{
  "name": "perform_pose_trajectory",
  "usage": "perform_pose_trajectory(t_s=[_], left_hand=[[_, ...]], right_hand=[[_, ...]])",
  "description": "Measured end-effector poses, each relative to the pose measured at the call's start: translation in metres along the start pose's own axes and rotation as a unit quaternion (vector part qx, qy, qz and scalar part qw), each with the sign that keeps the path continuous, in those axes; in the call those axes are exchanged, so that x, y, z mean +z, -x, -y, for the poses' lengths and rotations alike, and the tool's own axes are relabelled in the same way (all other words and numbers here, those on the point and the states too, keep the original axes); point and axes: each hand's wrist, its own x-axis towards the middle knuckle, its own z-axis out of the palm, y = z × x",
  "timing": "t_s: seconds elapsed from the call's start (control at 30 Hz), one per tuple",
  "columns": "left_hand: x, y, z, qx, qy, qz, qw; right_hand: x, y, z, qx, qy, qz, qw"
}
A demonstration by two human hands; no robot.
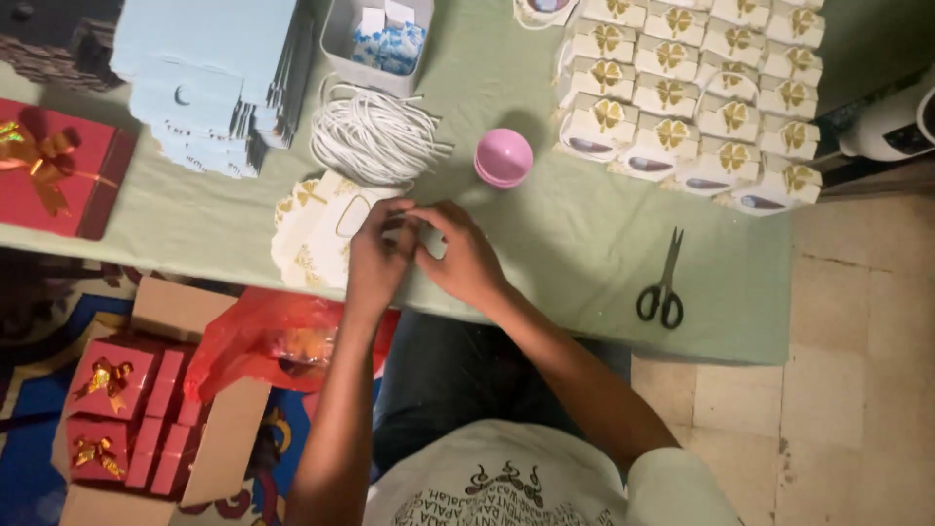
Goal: The person folds paper templates to assemble small gift boxes, places a small card inside, and ties them closed with white elastic string.
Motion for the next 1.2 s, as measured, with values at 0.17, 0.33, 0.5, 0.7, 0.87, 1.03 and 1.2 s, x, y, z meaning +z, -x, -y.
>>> perform_pose_trajectory(t_s=[0.17, 0.33, 0.5, 0.7, 0.87, 1.03, 1.2], left_hand=[[-0.022, 0.047, 0.021, 0.056, -0.095, -0.138, 0.984], [-0.028, 0.073, 0.054, 0.065, -0.213, -0.255, 0.941], [-0.017, 0.093, 0.044, -0.023, -0.108, -0.292, 0.950], [-0.012, 0.097, 0.071, -0.064, -0.037, -0.292, 0.954], [-0.017, 0.109, 0.066, -0.028, 0.069, -0.269, 0.960], [-0.004, 0.116, 0.066, 0.027, 0.078, -0.206, 0.975], [0.026, 0.121, 0.029, 0.089, 0.055, -0.051, 0.993]], right_hand=[[0.014, 0.011, 0.023, -0.047, 0.088, 0.021, 0.995], [0.031, 0.018, 0.032, 0.007, 0.150, 0.040, 0.988], [0.054, 0.018, 0.010, -0.010, 0.181, -0.021, 0.983], [0.066, 0.027, 0.002, 0.020, 0.123, -0.079, 0.989], [0.059, 0.035, -0.014, 0.109, -0.063, -0.110, 0.986], [0.032, 0.060, -0.038, 0.148, -0.200, -0.134, 0.959], [-0.011, 0.102, -0.077, 0.190, -0.235, -0.154, 0.941]])
